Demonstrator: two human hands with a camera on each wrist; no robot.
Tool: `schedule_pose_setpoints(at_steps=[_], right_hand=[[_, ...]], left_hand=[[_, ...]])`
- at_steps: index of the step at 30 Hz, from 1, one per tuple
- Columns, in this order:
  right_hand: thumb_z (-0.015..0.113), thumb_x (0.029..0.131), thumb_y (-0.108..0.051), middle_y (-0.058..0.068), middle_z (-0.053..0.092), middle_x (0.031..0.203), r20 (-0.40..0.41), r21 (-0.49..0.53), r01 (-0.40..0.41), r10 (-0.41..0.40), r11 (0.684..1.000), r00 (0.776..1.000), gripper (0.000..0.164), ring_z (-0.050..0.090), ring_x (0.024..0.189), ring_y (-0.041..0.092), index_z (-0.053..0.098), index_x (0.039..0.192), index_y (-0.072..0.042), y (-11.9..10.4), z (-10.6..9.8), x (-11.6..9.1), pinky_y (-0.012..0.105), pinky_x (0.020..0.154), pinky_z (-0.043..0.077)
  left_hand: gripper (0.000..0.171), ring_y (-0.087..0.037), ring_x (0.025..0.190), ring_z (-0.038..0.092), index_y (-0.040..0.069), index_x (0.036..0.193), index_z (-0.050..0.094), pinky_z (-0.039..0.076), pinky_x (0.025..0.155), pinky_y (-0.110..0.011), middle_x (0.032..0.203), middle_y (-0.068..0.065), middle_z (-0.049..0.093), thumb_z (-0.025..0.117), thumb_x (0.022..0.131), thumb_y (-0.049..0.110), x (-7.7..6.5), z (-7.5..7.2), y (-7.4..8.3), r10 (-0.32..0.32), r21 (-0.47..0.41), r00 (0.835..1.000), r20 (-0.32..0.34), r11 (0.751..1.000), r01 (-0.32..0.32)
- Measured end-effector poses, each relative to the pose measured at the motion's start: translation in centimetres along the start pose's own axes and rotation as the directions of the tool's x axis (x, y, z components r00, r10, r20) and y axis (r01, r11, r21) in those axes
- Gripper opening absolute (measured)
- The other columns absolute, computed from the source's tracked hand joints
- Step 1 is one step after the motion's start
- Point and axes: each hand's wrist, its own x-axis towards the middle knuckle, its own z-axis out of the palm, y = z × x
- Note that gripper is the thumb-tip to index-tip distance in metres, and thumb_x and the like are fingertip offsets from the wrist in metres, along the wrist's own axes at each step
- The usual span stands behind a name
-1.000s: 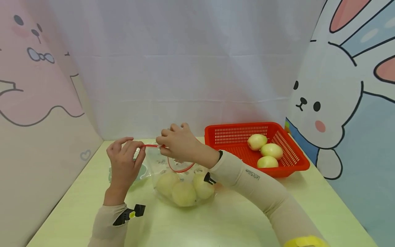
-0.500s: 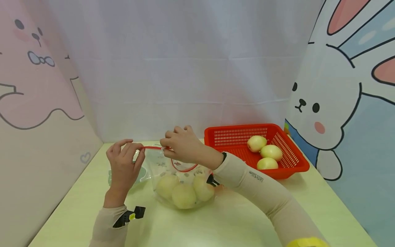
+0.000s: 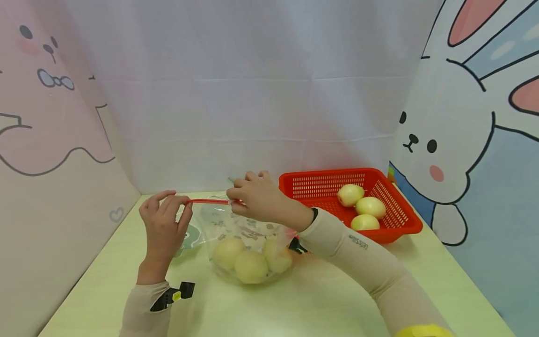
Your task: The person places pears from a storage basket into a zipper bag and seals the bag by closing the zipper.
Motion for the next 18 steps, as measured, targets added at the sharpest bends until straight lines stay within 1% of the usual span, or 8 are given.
schedule_pose_setpoints(at_steps=[4,7,10,13,18], right_hand=[[0.05,0.098,-0.02,-0.008,0.048,0.08,-0.002,0.004,-0.003,0.003,1.0,1.0,0.015,0.039,0.075,0.017,0.063,0.092,-0.022,0.3,0.0,-0.6,0.036,0.072,0.03],[0.051,0.097,-0.019,-0.007,0.047,0.079,-0.032,0.002,0.005,-0.005,1.0,0.999,0.013,0.039,0.074,0.017,0.063,0.092,-0.021,0.4,0.3,-1.0,0.035,0.07,0.028],[0.053,0.095,-0.018,-0.006,0.05,0.08,-0.091,-0.025,0.012,-0.014,1.0,0.996,0.013,0.041,0.073,0.018,0.065,0.092,-0.021,0.7,0.6,-1.5,0.036,0.069,0.031],[0.054,0.095,-0.018,-0.005,0.05,0.08,-0.142,-0.047,0.008,-0.015,0.999,0.99,0.013,0.041,0.073,0.018,0.066,0.093,-0.021,1.0,0.8,-1.9,0.037,0.07,0.034],[0.054,0.094,-0.016,-0.005,0.049,0.079,-0.183,-0.062,0.002,-0.013,0.998,0.983,0.012,0.04,0.072,0.019,0.064,0.09,-0.02,1.4,1.2,-2.7,0.038,0.07,0.035]], left_hand=[[0.02,-0.045,0.099,0.056,-0.001,0.086,0.063,0.026,0.081,-0.064,0.077,-0.018,0.065,0.054,0.093,0.015,-0.2,-0.1,-0.3,0.002,0.006,1.0,-0.015,1.0,-0.002],[0.02,-0.046,0.098,0.056,-0.001,0.085,0.063,0.026,0.08,-0.064,0.077,-0.018,0.065,0.054,0.094,0.015,-0.4,-0.2,-0.6,0.011,0.014,0.999,-0.035,1.0,-0.01],[0.021,-0.046,0.098,0.056,-0.001,0.085,0.064,0.025,0.079,-0.063,0.076,-0.018,0.064,0.055,0.094,0.016,-0.5,-0.1,-0.9,0.021,0.015,0.998,-0.064,1.0,-0.02],[0.021,-0.045,0.098,0.056,-0.001,0.085,0.064,0.025,0.08,-0.064,0.076,-0.017,0.064,0.055,0.094,0.016,-0.5,0.1,-1.1,0.026,0.014,0.997,-0.076,1.0,-0.025],[0.02,-0.045,0.097,0.056,-0.002,0.086,0.063,0.026,0.081,-0.064,0.078,-0.018,0.064,0.055,0.094,0.015,-0.7,0.3,-1.3,0.028,0.026,0.997,-0.069,0.999,-0.027]])
